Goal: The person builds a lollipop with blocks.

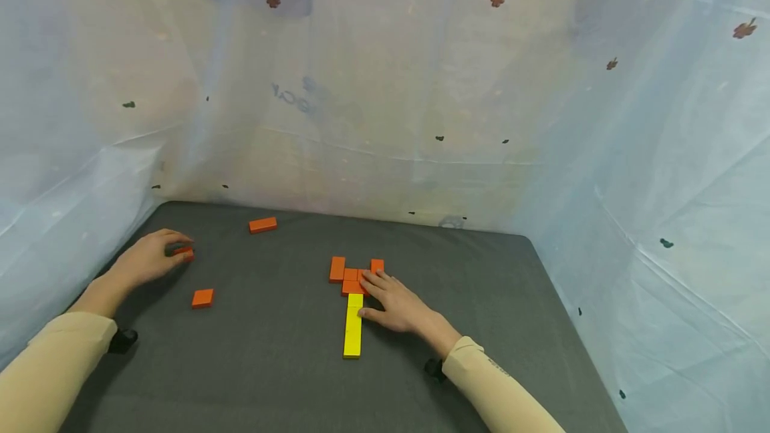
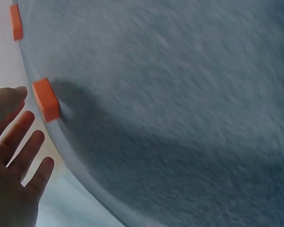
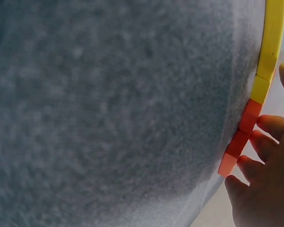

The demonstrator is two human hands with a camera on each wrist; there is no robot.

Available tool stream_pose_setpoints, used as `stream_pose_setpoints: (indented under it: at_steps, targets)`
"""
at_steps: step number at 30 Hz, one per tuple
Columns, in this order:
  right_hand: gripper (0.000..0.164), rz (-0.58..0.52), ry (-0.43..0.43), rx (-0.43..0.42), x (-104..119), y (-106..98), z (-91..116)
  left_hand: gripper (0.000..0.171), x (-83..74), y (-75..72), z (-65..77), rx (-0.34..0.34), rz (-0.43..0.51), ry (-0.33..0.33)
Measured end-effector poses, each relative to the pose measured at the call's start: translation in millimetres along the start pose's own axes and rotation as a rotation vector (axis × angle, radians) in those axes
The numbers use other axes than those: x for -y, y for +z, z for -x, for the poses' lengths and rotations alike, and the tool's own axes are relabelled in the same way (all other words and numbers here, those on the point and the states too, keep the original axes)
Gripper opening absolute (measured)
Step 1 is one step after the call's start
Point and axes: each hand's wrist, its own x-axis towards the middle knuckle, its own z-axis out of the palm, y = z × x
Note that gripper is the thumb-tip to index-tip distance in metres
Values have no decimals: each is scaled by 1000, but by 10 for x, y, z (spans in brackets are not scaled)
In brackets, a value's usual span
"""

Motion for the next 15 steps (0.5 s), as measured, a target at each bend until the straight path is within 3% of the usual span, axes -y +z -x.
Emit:
stream_pose_setpoints:
  at_steps: [9,15]
  targets:
    - [77,14,4,8,2,-16,1,40,94,19,24,32,7,-35]
    - [78,6,7,26,18,-24,-9,36,133,75,33,0,-5,-23]
